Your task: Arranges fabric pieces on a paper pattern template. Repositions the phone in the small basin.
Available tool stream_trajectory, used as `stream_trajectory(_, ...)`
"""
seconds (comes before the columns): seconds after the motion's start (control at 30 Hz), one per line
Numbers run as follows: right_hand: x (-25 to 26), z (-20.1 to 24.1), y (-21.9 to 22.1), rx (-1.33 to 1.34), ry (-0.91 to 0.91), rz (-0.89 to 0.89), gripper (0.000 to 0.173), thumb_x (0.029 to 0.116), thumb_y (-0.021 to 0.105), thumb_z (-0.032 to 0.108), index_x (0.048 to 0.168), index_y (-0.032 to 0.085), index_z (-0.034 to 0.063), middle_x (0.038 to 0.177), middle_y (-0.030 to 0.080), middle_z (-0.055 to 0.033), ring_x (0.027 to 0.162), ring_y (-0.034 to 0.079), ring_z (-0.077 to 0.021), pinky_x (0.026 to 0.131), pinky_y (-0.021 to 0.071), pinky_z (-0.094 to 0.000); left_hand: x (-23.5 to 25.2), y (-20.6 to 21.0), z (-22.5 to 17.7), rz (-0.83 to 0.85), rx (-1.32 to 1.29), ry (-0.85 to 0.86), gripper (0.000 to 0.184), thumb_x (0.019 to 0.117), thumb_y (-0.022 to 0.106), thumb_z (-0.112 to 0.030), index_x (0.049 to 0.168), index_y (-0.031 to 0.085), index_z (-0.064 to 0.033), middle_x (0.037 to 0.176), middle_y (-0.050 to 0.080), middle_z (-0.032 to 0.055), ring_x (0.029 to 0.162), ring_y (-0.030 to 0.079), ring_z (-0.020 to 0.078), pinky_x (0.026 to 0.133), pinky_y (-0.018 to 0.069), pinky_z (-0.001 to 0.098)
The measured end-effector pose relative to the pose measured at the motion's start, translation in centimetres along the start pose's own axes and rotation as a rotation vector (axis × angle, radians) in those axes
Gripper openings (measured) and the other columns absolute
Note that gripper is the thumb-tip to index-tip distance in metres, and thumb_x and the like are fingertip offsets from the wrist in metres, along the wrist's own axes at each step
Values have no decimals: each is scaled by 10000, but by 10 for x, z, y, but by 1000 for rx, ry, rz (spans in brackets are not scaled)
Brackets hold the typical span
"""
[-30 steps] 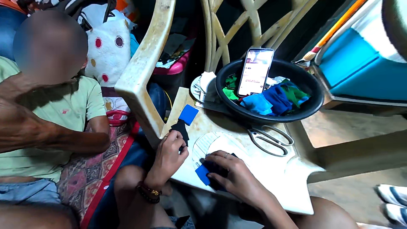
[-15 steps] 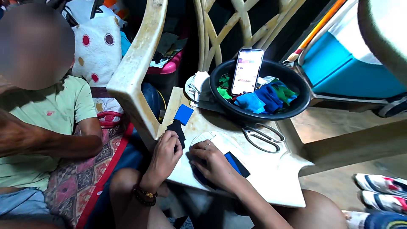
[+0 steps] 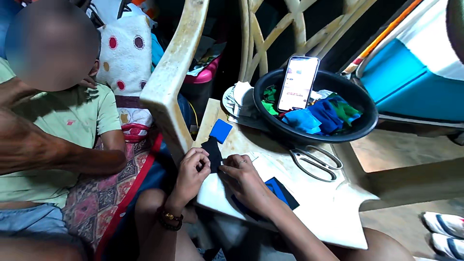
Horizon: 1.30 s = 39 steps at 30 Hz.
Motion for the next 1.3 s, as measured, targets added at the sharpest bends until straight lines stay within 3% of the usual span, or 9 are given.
stream_trajectory(0.2, 7, 12, -8, 63, -33, -69, 197, 866, 617, -44, 990, 771, -30, 1024, 703, -202, 988, 645, -376, 884, 529, -438, 0, -3, 3, -14, -106, -40, 124, 894, 566, -1, 848, 656, 71, 1116, 632, 149, 884, 586, 7, 740, 481, 119)
stream_trajectory(0.37, 17, 19, -5, 159, 21, -16, 236, 850, 585, -137, 1019, 747, -102, 1062, 710, -259, 997, 673, -399, 909, 537, -437, -1, -5, 5, -27, -184, -19, 120, 893, 561, 8, 849, 647, 79, 1109, 634, 141, 902, 593, 4, 759, 488, 121)
stream_trajectory(0.43, 20, 14, -2, 198, 97, 16, 212, 869, 608, -110, 1034, 741, -104, 1077, 698, -264, 990, 681, -362, 907, 544, -415, -2, -6, 6, -30, -223, -24, 116, 893, 566, 11, 859, 648, 84, 1105, 635, 137, 910, 603, 1, 771, 501, 123)
stream_trajectory(0.53, 21, 3, 1, 272, 219, 55, 166, 908, 670, 15, 1025, 740, -80, 1090, 682, -221, 933, 665, -216, 850, 539, -301, -3, -7, 5, -32, -230, -20, 117, 875, 585, 25, 895, 672, 101, 1119, 642, 157, 926, 633, 10, 790, 533, 134)
stream_trajectory(0.7, 21, -9, 1, 296, 345, 0, 202, 918, 739, 169, 899, 739, -32, 996, 655, -140, 839, 617, -80, 758, 506, -197, -4, -6, 3, -28, -186, 3, 115, 826, 645, 25, 894, 716, 83, 1121, 653, 164, 910, 650, 26, 803, 548, 146)
stream_trajectory(0.9, 22, -13, 3, 294, 406, 52, 157, 965, 610, 35, 906, 731, -47, 1009, 642, -136, 868, 598, -72, 777, 485, -197, -3, -5, 4, -29, -153, 8, 122, 816, 699, -3, 910, 724, 71, 1121, 660, 161, 908, 644, 38, 795, 540, 147)
stream_trajectory(1.03, 20, -19, 4, 348, 442, 57, 181, 978, 569, 35, 931, 729, -35, 1013, 645, -107, 870, 593, -43, 773, 482, -184, -3, -3, 2, -32, -111, 37, 128, 817, 710, -4, 925, 743, 57, 1098, 670, 159, 885, 636, 42, 773, 528, 140)
stream_trajectory(1.2, 19, -20, 3, 397, 446, 45, 205, 988, 630, 148, 885, 728, 0, 969, 628, -53, 819, 571, 12, 725, 463, -140, -3, -1, -4, -29, -62, 74, 101, 816, 718, -13, 894, 772, 21, 1084, 681, 167, 906, 638, 43, 776, 517, 132)
stream_trajectory(1.3, 19, -20, 4, 401, 452, 67, 172, 969, 636, 103, 872, 716, -15, 978, 626, -71, 832, 576, -5, 739, 471, -148, -2, 0, -5, -26, -36, 85, 112, 806, 736, -25, 904, 780, 8, 1087, 680, 161, 904, 632, 43, 758, 506, 125)
Point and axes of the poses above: each hand's wrist, its own x-axis towards the middle knuckle, its own y-axis out of the palm, z = x × y, the point moved 9 cm from there along x, towards the middle knuckle
